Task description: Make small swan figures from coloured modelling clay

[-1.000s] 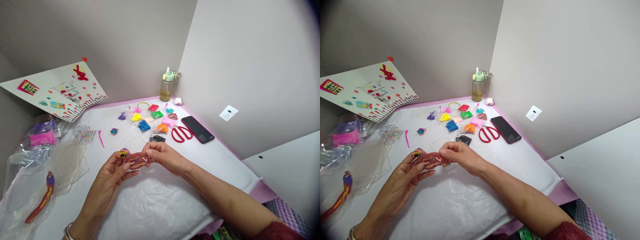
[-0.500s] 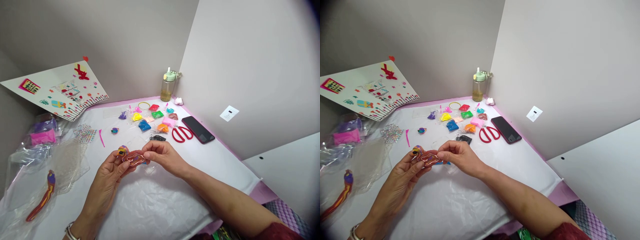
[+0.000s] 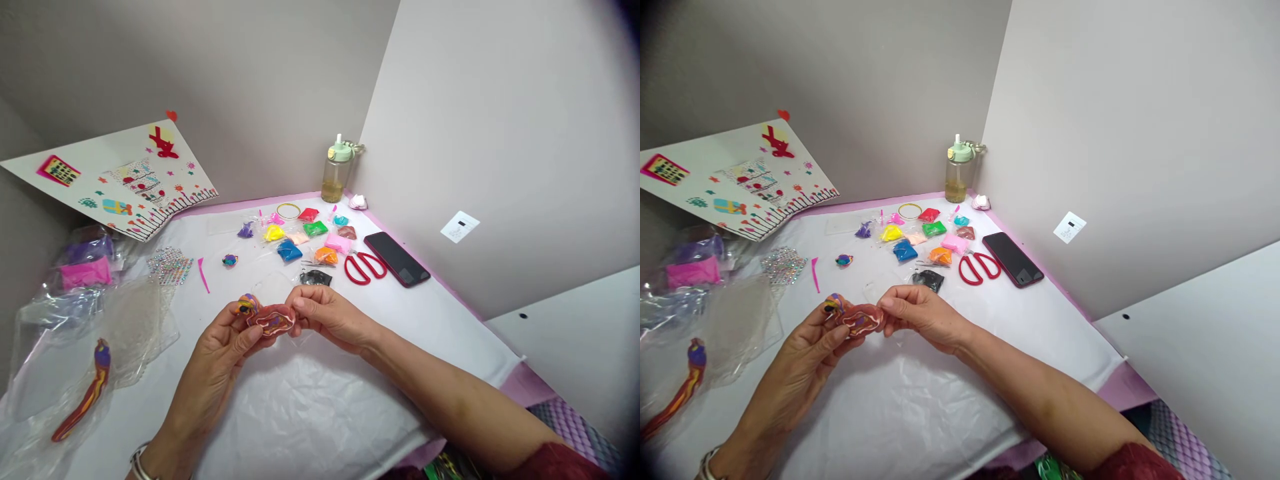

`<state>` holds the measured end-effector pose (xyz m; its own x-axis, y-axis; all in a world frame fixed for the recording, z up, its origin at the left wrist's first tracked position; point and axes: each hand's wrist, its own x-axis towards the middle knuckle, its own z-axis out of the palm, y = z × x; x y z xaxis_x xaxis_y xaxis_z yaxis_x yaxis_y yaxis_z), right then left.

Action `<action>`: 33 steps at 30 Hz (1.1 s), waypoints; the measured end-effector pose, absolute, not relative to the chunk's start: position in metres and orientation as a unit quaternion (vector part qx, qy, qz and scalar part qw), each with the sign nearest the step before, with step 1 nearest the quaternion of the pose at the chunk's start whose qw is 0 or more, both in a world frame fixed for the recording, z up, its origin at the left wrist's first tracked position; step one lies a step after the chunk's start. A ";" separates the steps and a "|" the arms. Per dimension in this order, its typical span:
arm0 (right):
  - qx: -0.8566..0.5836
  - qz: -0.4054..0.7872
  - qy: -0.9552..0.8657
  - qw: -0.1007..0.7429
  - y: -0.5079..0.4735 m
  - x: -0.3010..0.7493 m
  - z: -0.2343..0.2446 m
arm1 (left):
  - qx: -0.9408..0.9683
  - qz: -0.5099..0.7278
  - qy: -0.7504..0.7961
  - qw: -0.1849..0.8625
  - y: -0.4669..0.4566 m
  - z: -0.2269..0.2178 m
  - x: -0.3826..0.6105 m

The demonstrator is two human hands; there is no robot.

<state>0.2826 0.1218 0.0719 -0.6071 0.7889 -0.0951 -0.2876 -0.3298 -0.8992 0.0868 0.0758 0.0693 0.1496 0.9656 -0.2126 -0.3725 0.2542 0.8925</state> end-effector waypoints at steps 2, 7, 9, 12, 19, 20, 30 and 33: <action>-0.276 0.748 -0.486 0.357 0.121 0.283 0.073 | 0.347 0.503 0.421 0.671 0.076 0.069 0.086; -0.334 0.452 -0.678 0.474 0.118 0.288 0.081 | 0.337 0.522 0.429 0.655 0.077 0.068 0.085; -0.325 0.312 -0.733 0.510 0.117 0.290 0.083 | 0.334 0.527 0.430 0.653 0.077 0.069 0.084; -0.303 0.199 -0.779 0.512 0.116 0.291 0.083 | 0.331 0.531 0.432 0.650 0.078 0.069 0.083; -0.266 0.064 -0.828 0.489 0.118 0.291 0.081 | 0.330 0.519 0.447 0.649 0.078 0.069 0.083; -0.263 0.054 -0.831 0.487 0.119 0.291 0.082 | 0.332 0.515 0.446 0.652 0.078 0.069 0.084; -0.241 -0.007 -0.855 0.459 0.121 0.291 0.083 | 0.335 0.509 0.448 0.655 0.077 0.072 0.085; -0.238 -0.001 -0.851 0.468 0.121 0.291 0.084 | 0.324 0.514 0.445 0.658 0.078 0.072 0.084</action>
<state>0.2915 0.1212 0.0836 -0.4495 0.4034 0.7970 0.4058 0.8870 -0.2201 0.0840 0.0784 0.0722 0.0752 0.9647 -0.2524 -0.3884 0.2615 0.8836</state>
